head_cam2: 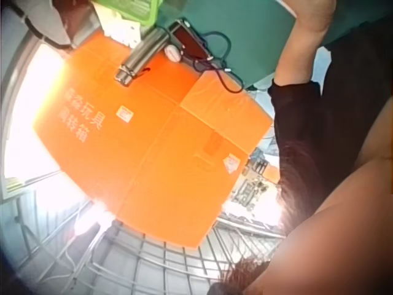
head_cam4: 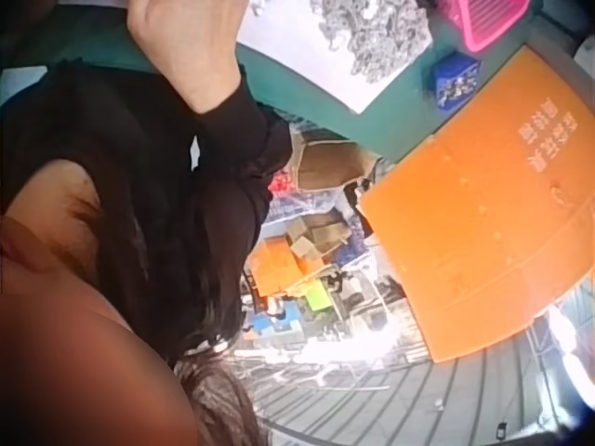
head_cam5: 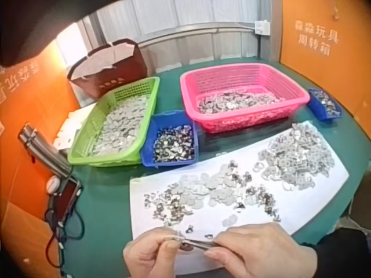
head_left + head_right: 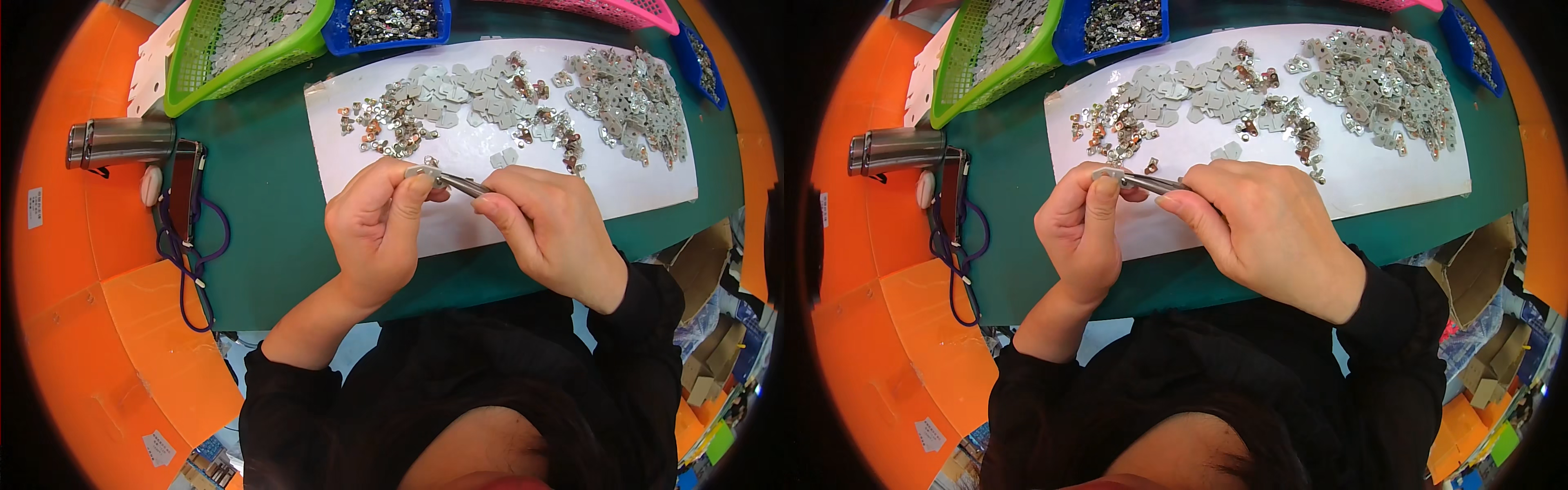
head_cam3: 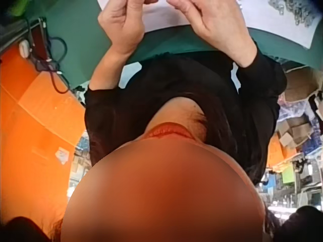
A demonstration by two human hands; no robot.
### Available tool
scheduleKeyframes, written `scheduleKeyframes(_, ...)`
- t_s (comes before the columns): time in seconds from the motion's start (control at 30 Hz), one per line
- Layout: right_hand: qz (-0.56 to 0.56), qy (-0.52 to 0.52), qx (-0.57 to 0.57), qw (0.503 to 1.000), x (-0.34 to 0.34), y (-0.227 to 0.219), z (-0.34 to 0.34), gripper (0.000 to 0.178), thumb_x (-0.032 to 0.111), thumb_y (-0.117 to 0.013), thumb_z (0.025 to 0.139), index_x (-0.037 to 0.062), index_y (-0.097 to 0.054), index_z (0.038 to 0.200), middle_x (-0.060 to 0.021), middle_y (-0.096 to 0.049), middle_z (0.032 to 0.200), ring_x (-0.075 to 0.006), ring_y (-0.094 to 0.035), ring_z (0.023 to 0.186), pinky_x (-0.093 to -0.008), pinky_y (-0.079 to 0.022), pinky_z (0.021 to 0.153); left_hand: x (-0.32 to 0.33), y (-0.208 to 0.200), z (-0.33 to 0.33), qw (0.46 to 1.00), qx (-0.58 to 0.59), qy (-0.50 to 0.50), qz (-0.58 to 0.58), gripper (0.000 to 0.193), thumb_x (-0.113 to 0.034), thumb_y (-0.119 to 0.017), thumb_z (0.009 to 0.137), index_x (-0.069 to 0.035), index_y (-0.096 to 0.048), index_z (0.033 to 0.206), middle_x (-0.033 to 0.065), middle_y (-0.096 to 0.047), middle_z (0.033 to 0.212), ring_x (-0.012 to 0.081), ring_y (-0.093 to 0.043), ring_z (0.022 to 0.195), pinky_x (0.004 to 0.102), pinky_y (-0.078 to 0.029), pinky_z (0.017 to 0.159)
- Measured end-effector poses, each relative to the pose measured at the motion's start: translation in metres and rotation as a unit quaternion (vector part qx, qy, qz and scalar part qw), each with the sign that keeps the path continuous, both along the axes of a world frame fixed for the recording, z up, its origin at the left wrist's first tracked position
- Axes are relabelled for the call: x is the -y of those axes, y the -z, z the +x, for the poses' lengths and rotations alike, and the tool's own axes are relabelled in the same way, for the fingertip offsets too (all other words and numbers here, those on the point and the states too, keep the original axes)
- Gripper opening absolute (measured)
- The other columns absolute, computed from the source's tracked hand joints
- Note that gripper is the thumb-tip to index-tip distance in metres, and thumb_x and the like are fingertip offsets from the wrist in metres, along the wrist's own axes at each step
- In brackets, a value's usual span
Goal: Assemble small metal and plastic components at a workbench using pliers.
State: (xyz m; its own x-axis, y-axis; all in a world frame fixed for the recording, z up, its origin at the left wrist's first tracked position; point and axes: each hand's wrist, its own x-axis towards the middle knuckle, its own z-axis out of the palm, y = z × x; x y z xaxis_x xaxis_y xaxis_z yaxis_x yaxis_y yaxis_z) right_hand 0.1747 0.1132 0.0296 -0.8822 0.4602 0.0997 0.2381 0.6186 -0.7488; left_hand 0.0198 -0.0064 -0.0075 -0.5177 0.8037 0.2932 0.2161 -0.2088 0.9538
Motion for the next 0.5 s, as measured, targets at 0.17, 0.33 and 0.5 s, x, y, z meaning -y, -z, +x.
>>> scheduleKeyframes(0.17, 0.007, -0.009, 0.004, 1.000, -0.0013, 0.0003, -0.0015, 0.018, 0.016, -0.060, 0.094, 0.0000, -0.061, 0.086, -0.0135, -0.054, 0.069, -0.0327, -0.054, 0.061, -0.0379, -0.042, 0.055, 0.0004, 0.0007, -0.0015, 1.000, 0.014, 0.005, 0.004, 0.013, -0.004, -0.058, 0.097, 0.007, -0.063, 0.091, 0.0077, -0.065, 0.082, 0.0115, -0.064, 0.073, 0.0229, -0.051, 0.065)
scheduleKeyframes(0.33, 0.019, -0.008, 0.003, 1.000, -0.0012, 0.0000, -0.0014, 0.019, 0.017, -0.059, 0.095, 0.0003, -0.061, 0.085, -0.0135, -0.054, 0.069, -0.0330, -0.054, 0.060, -0.0379, -0.041, 0.055, -0.0003, 0.0006, -0.0011, 1.000, 0.013, 0.008, 0.005, 0.012, -0.003, -0.059, 0.097, 0.007, -0.063, 0.091, 0.0075, -0.064, 0.081, 0.0112, -0.065, 0.074, 0.0232, -0.051, 0.065)
scheduleKeyframes(0.5, 0.027, -0.011, 0.015, 0.999, 0.0000, -0.0005, -0.0021, 0.020, 0.017, -0.058, 0.095, 0.0009, -0.060, 0.084, -0.0140, -0.053, 0.068, -0.0343, -0.054, 0.060, -0.0395, -0.041, 0.054, 0.0018, 0.0001, -0.0002, 1.000, 0.006, 0.002, -0.004, 0.012, -0.002, -0.058, 0.097, 0.007, -0.063, 0.092, 0.0085, -0.065, 0.082, 0.0113, -0.065, 0.073, 0.0231, -0.052, 0.066)
